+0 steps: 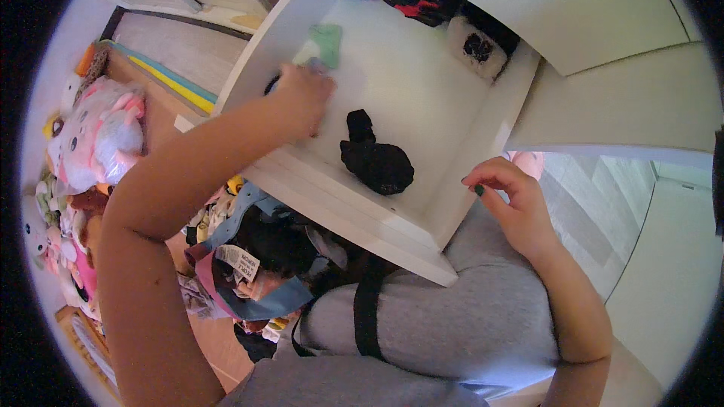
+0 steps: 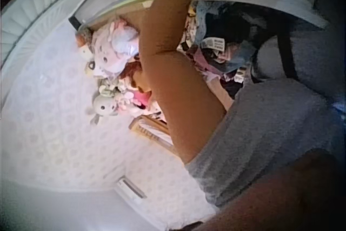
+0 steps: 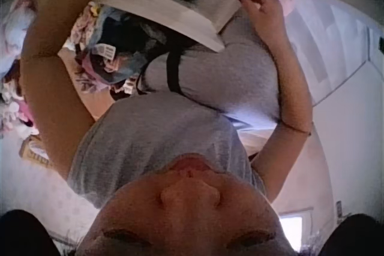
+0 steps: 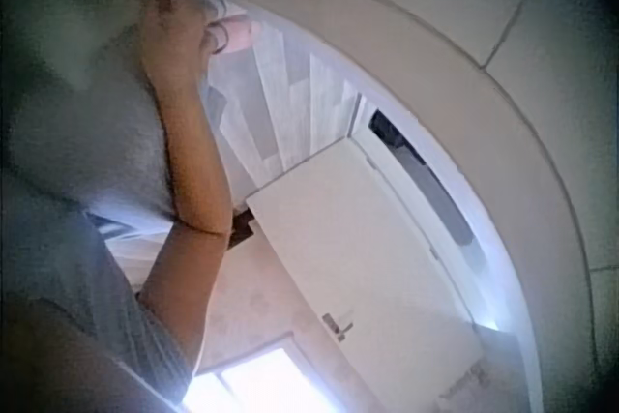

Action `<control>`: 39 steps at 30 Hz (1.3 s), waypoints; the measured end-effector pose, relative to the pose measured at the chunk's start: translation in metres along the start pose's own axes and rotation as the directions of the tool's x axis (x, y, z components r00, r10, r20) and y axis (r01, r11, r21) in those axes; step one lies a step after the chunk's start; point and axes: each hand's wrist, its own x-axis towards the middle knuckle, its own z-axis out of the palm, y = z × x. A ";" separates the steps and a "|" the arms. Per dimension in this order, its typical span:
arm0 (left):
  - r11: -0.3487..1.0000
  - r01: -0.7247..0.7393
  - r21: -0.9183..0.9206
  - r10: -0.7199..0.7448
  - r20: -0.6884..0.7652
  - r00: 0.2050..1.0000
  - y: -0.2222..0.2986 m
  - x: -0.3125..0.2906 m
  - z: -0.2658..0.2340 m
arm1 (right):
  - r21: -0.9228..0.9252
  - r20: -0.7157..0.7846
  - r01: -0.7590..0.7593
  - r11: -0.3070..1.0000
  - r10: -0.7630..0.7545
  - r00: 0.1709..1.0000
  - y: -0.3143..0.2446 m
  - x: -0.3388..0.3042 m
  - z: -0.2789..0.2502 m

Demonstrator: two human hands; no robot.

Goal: The person sits on the floor and sorts through a drawer full of clothes and accessories. They pick up various items including socks, a blue belt, a pink belt, and a grey sweater, inspect them, and place them back into the drawer or onto a pile on the floor.

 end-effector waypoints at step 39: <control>0.373 -0.541 -0.753 -0.122 -0.618 0.776 0.046 -0.077 -0.010 | 0.607 -0.177 0.050 0.793 0.074 0.981 -0.035 -0.009 -0.010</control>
